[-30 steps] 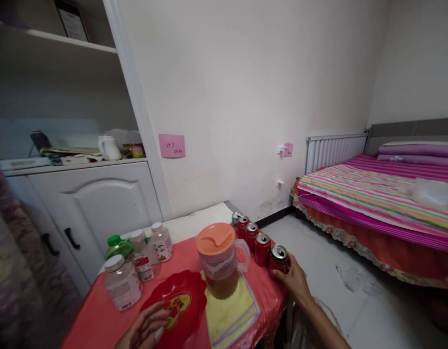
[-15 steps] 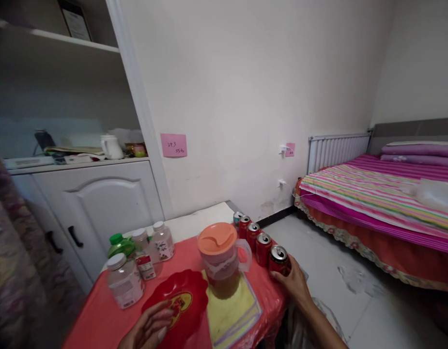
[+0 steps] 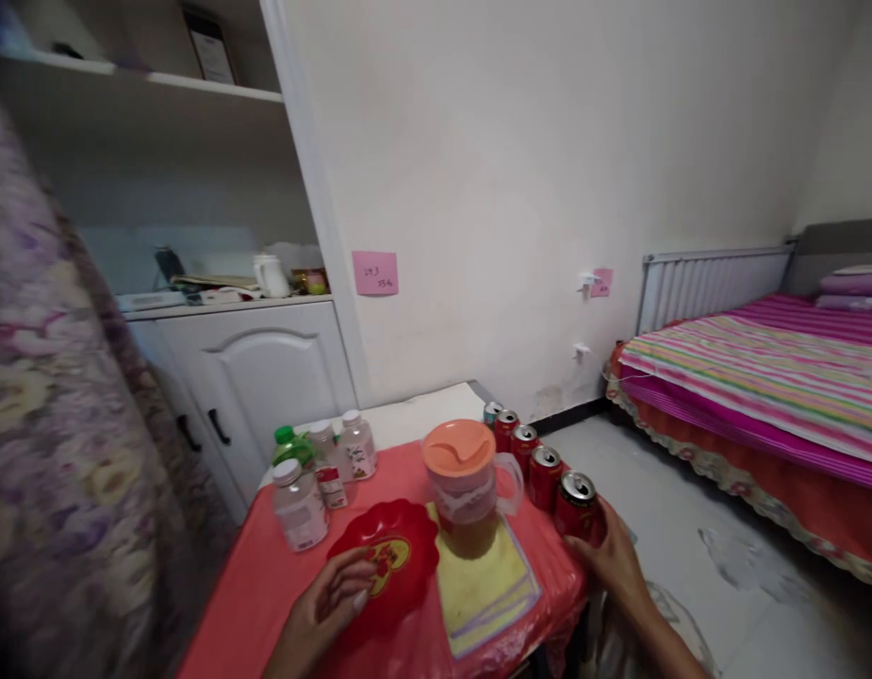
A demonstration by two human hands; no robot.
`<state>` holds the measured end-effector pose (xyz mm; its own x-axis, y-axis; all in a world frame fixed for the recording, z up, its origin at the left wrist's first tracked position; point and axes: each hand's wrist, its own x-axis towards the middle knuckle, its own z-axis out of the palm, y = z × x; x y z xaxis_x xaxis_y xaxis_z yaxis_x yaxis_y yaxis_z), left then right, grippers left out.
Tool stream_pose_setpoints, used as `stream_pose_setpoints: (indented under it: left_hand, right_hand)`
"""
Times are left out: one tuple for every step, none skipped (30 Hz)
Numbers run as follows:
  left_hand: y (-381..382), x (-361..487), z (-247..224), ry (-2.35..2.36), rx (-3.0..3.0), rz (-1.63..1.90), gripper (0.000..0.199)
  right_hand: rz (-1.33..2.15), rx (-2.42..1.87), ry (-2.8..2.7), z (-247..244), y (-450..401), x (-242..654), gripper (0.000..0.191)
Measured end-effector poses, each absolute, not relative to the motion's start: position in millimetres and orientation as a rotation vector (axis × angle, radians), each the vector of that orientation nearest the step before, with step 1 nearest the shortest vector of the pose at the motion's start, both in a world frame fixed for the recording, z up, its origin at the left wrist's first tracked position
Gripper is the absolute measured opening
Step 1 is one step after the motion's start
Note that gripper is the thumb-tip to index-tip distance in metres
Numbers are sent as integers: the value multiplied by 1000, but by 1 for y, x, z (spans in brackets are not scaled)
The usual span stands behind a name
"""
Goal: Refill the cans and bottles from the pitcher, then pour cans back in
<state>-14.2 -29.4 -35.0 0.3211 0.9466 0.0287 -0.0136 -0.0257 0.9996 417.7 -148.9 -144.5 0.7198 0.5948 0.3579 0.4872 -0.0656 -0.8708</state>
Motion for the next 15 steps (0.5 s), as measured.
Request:
stream_pose_setpoints:
  left_hand:
    - [-31, -15, -33, 947, 1359, 990, 57]
    - [-33, -16, -32, 951, 1361, 997, 57]
    - [-35, -16, -31, 956, 1359, 1010, 56]
    - [-36, -16, -31, 961, 1359, 1019, 55]
    - [-37, -17, -32, 968, 1356, 1033, 54]
    - [-37, -17, -33, 975, 1351, 1053, 54]
    - [-37, -17, -35, 984, 1343, 1080, 53]
    - [-36, -18, -37, 995, 1334, 1112, 52]
    - [-35, -19, -39, 1007, 1323, 1146, 53]
    - [-33, -21, -41, 1023, 1311, 1182, 53]
    - [-31, -23, -43, 1043, 1297, 1218, 55]
    - [-28, -26, -44, 1069, 1282, 1254, 58]
    - [-25, -30, -45, 1099, 1267, 1291, 62]
    - [-23, -34, -45, 1132, 1253, 1330, 66]
    - [-19, -39, -46, 1166, 1240, 1370, 70]
  right_hand:
    - [80, -1732, -850, -145, -154, 416, 81]
    - [54, -1747, -817, -146, -161, 414, 77]
    - [60, -1752, -770, -146, -168, 411, 73]
    - [84, -1755, -734, -146, -176, 408, 70]
    - [95, -1767, -715, -146, -183, 403, 65]
    - [104, -1777, -720, -146, -191, 398, 60]
    - [117, -1784, -738, -145, -197, 392, 54]
    - [137, -1788, -767, -143, -202, 385, 48]
    - [163, -1775, -800, -141, -204, 377, 42]
    - [198, -1750, -842, -139, -205, 368, 37]
    - [229, -1716, -874, -136, -204, 358, 33]
    - [268, -1683, -906, -132, -201, 348, 31]
    - [319, -1658, -937, -129, -197, 337, 30]
    - [372, -1635, -961, -127, -192, 327, 31]
    - [431, -1608, -991, -125, -186, 316, 32]
